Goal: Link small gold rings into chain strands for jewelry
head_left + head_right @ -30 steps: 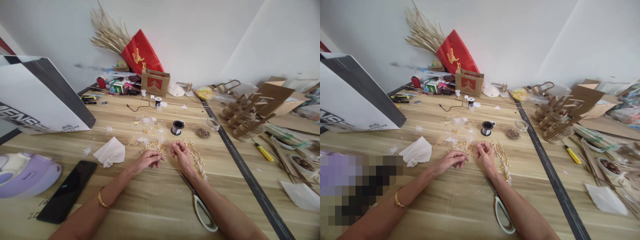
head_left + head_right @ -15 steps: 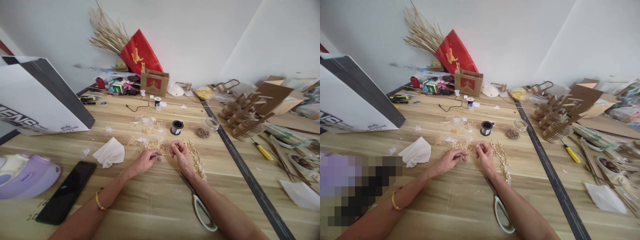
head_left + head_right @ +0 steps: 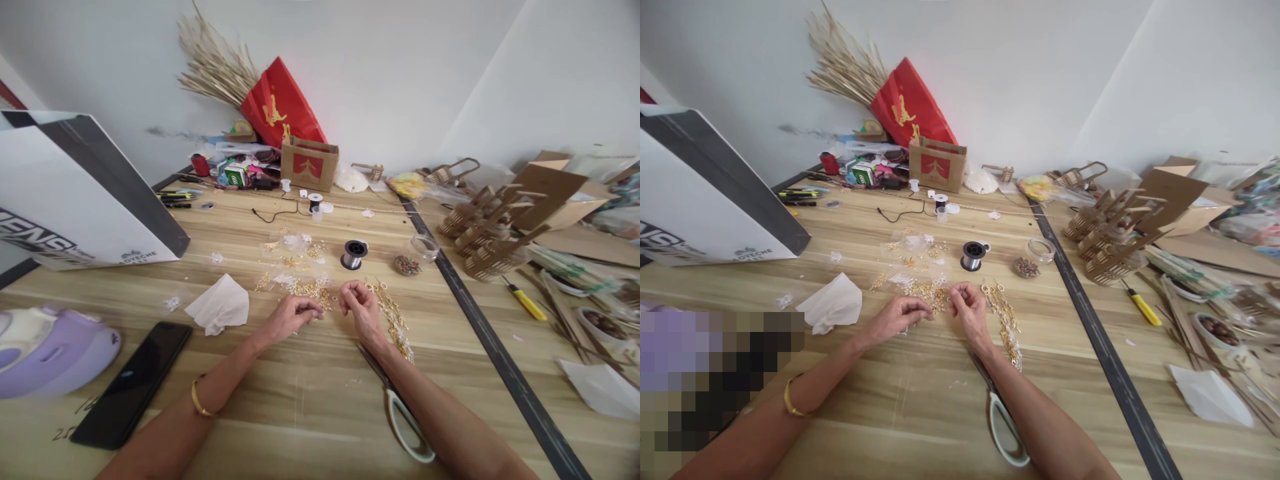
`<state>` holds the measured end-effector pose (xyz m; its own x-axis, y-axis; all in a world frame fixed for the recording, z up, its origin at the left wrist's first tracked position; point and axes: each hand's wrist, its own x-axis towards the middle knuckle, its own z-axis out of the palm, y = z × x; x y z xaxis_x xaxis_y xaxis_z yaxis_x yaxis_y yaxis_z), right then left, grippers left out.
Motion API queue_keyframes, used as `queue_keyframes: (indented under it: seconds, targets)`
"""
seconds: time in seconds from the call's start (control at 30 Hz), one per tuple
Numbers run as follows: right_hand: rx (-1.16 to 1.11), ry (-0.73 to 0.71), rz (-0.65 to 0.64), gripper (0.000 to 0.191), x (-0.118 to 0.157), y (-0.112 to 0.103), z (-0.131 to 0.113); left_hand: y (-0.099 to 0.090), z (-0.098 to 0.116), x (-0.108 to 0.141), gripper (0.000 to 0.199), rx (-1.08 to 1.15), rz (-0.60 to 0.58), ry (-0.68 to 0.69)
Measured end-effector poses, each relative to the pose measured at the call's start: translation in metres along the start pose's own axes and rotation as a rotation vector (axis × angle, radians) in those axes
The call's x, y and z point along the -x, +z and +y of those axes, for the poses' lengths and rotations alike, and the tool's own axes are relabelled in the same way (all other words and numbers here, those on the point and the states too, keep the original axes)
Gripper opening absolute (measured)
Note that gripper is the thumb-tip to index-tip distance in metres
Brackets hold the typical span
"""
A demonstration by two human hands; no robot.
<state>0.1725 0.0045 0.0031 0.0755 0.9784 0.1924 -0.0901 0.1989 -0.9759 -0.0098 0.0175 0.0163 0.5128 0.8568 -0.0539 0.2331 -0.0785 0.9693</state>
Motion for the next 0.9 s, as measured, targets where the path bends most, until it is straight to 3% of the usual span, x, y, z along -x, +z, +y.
queue_keyframes:
  seconds: [0.37,0.63,0.9]
  targets:
    - [0.151,-0.064,-0.101,0.022,0.006,0.003,0.004,0.003,0.003,0.002,0.037,0.125,0.033,-0.048]
    - [0.457,-0.411,-0.250,0.013,0.014,0.005,0.000,0.009,-0.005,0.002,0.023,0.061,-0.019,0.006]
    - [0.603,-0.308,-0.412,0.013,0.014,0.005,0.003,0.008,-0.006,0.002,0.016,0.064,-0.063,-0.003]
